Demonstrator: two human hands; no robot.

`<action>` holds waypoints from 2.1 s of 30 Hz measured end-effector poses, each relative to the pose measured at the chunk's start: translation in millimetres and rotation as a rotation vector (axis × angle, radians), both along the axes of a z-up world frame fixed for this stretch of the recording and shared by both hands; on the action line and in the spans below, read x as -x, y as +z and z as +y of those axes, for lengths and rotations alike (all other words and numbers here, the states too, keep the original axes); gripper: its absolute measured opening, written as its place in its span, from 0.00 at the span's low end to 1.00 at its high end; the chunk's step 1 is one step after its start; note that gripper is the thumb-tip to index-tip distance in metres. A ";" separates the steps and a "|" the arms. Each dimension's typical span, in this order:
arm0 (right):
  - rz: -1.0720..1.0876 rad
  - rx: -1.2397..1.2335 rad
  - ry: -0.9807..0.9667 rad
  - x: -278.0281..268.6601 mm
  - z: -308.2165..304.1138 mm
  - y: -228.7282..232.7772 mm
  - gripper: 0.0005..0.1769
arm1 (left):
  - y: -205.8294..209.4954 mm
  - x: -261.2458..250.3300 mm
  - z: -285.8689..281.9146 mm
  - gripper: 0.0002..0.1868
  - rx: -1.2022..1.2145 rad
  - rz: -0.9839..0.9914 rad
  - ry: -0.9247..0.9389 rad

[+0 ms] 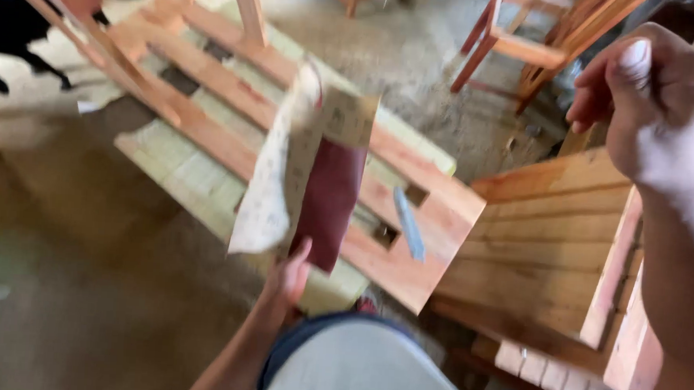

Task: The person is manually sanding the surfaces and edges of a wooden furniture frame using sandpaper and a sanding block.

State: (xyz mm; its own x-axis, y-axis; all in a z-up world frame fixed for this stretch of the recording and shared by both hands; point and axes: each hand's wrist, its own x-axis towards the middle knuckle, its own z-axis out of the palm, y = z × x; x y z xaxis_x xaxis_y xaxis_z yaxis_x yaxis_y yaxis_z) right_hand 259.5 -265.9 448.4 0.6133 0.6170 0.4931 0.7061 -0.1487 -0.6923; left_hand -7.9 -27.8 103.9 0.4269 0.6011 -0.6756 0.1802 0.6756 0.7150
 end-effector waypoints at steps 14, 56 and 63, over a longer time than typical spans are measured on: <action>0.760 0.163 0.110 47.4 95.0 -229.8 0.13 | 27.1 -0.8 -7.9 0.21 -0.082 -0.179 -0.104; 0.930 0.322 0.131 34.6 14.1 -354.2 0.27 | -152.0 48.2 -14.1 0.30 -0.061 -0.236 -0.267; 0.024 0.655 -0.548 -13.2 -48.2 -587.5 0.24 | -42.2 12.5 -43.8 0.21 0.037 -0.145 0.089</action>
